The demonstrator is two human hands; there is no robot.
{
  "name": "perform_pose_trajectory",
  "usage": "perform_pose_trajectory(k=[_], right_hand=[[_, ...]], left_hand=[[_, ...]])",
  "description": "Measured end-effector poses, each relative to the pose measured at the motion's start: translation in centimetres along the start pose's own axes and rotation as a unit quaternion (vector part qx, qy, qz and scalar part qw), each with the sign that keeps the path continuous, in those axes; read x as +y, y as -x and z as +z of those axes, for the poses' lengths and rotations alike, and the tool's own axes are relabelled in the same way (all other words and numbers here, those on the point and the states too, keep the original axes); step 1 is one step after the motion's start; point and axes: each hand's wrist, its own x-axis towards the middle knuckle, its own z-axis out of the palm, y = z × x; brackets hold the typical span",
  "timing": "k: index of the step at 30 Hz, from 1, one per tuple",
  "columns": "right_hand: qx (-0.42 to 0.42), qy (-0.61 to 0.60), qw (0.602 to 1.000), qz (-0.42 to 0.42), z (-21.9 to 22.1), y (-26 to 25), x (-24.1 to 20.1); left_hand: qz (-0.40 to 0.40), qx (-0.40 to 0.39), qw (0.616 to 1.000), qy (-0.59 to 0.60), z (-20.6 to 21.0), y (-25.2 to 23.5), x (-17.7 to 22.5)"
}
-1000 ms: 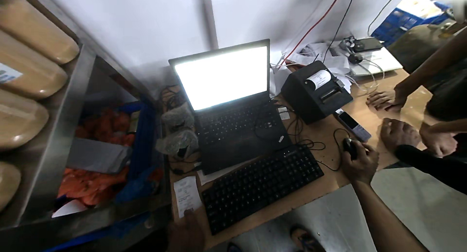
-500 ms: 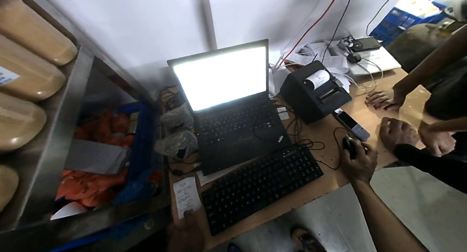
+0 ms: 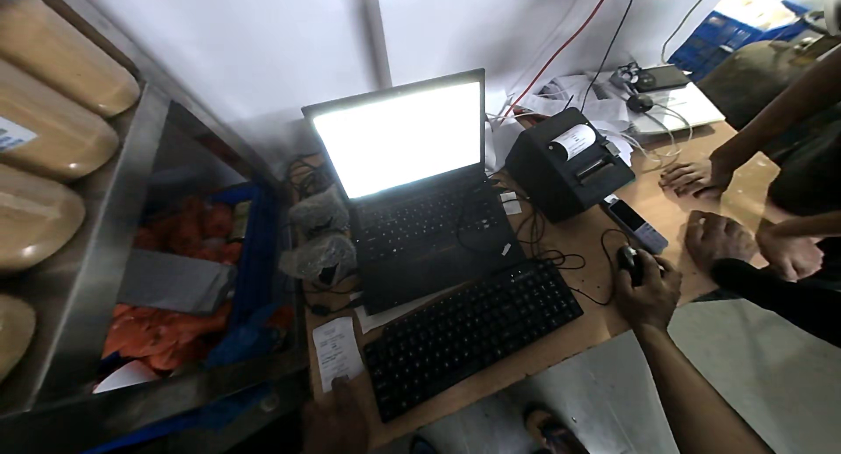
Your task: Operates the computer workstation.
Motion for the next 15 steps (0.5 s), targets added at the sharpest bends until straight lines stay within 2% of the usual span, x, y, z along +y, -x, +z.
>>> perform_pose_trajectory(k=[7, 15], right_hand=[[-0.011, 0.009, 1.000, 0.000, 0.1, -0.1, 0.4], [-0.003, 0.007, 1.000, 0.005, 0.1, -0.1, 0.3]], left_hand=[[0.024, 0.003, 1.000, 0.007, 0.5, -0.3, -0.9], [-0.008, 0.003, 1.000, -0.014, 0.0, -0.1, 0.0]])
